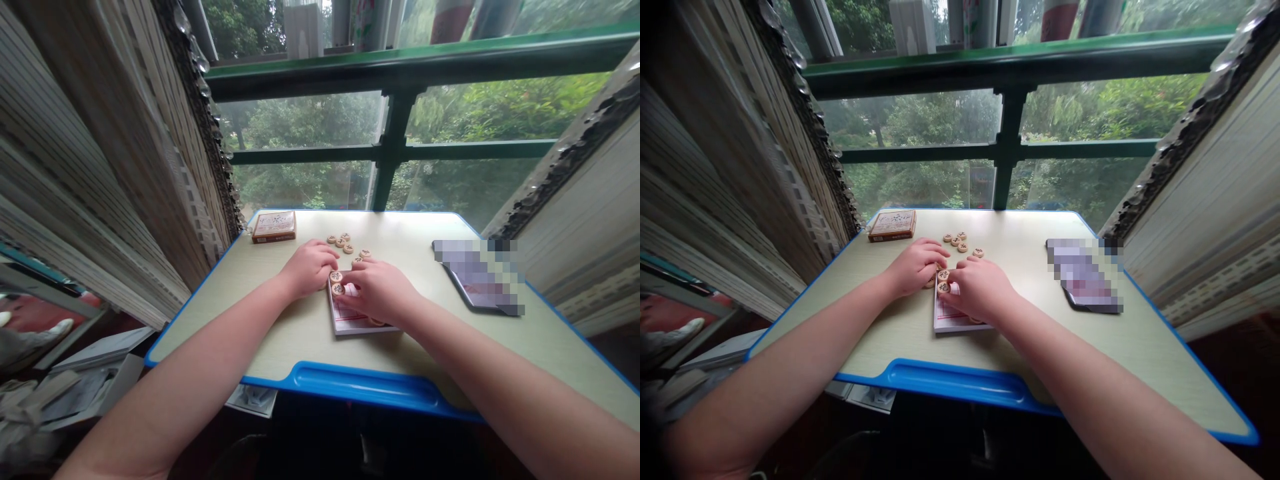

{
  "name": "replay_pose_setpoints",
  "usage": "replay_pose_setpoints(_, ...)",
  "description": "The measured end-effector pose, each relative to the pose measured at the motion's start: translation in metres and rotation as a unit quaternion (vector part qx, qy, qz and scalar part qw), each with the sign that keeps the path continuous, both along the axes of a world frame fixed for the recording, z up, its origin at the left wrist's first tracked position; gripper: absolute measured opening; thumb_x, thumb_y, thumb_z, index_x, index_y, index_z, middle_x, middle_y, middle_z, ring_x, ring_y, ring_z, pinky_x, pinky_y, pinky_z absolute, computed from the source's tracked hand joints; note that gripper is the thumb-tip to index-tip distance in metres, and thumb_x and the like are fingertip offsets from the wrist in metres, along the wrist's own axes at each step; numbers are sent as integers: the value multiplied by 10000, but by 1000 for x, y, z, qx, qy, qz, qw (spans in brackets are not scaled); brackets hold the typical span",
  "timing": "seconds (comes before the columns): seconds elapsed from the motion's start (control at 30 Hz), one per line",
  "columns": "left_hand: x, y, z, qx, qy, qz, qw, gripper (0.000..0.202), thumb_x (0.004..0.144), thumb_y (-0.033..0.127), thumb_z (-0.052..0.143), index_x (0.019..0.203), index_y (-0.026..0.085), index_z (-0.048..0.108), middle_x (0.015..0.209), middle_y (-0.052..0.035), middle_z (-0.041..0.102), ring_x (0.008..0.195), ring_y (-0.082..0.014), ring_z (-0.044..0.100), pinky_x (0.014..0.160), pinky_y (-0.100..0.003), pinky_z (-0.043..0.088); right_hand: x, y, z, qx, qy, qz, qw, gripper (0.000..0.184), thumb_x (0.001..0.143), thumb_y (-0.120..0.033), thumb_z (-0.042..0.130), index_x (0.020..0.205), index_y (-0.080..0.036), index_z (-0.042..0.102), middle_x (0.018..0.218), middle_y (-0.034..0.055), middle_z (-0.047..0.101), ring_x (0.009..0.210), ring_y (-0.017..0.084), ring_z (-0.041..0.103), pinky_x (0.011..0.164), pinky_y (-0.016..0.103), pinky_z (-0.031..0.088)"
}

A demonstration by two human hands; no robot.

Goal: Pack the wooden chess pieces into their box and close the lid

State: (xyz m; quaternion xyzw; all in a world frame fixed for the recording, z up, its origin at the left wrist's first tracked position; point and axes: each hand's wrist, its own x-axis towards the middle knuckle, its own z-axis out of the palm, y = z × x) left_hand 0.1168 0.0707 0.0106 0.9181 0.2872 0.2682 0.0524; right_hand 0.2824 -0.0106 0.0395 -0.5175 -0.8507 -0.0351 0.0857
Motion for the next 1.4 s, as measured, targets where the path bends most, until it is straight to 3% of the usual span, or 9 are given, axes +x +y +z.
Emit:
replay_pose_setpoints(0.27, 0, 1, -2, 5, 4, -5, 1000, 267, 757, 98, 464, 712, 180, 714, 934, -30, 715, 963, -200, 575, 939, -368, 433, 1, -2, -1, 5, 15, 0, 1000, 282, 804, -465, 553, 858, -236, 708, 769, 40, 642, 753, 181, 546, 651, 274, 358)
replay_pose_setpoints(0.47, 0, 1, -1, -1, 6, -3, 1000, 277, 742, 79, 455, 705, 180, 710, 945, -28, 713, 952, -193, 575, 935, -364, 436, 3, 1, -3, 8, 19, -4, 1000, 321, 818, -472, 523, 736, -219, 704, 708, 38, 635, 695, 166, 535, 632, 273, 351)
replay_pose_setpoints(0.7, -2, 0, -2, -6, 6, -3, 1000, 278, 757, 98, 453, 729, 184, 716, 943, -29, 711, 955, -194, 573, 940, -366, 438, 7, 0, 5, 16, 52, 4, 998, 320, 804, -466, 543, 771, -203, 723, 725, 55, 654, 747, 184, 544, 696, 288, 367)
replay_pose_setpoints(0.9, -1, -1, 0, -27, 4, -1, 1000, 293, 751, 86, 443, 725, 178, 721, 892, -31, 719, 944, -200, 579, 933, -369, 444, 33, 23, -2, 77, 127, -92, 985, 283, 850, -301, 476, 850, -180, 731, 846, 79, 672, 784, 196, 529, 734, 305, 385)
replay_pose_setpoints(1.03, 0, -3, 1, -41, -24, -2, 999, 299, 743, 83, 440, 724, 179, 723, 807, -25, 719, 933, -194, 586, 931, -346, 448, 45, 37, -14, 17, 136, -47, 989, 365, 906, -323, 386, 940, -202, 728, 1020, 58, 683, 884, 203, 533, 863, 345, 360)
replay_pose_setpoints(1.13, 0, -5, 4, -38, -33, 18, 999, 305, 718, 74, 435, 730, 179, 722, 803, -28, 715, 913, -191, 583, 905, -341, 459, 48, 39, -15, -6, 120, -21, 993, 423, 930, -340, 325, 934, -213, 729, 1055, 42, 686, 909, 201, 531, 870, 346, 354)
replay_pose_setpoints(1.3, -2, -6, 8, -41, -22, 61, 997, 312, 700, 63, 419, 703, 167, 713, 764, -35, 706, 824, -186, 577, 825, -331, 475, 45, 36, -8, -7, 62, -37, 997, 457, 932, -364, 310, 849, -172, 716, 934, 82, 702, 815, 197, 534, 811, 332, 358)
replay_pose_setpoints(1.4, -2, -7, 9, -34, -16, 65, 997, 310, 711, 71, 415, 698, 169, 709, 765, -33, 706, 824, -187, 570, 831, -331, 467, 42, 36, -6, -26, 53, -84, 995, 443, 924, -361, 316, 828, -175, 707, 902, 87, 702, 788, 198, 541, 763, 318, 366)
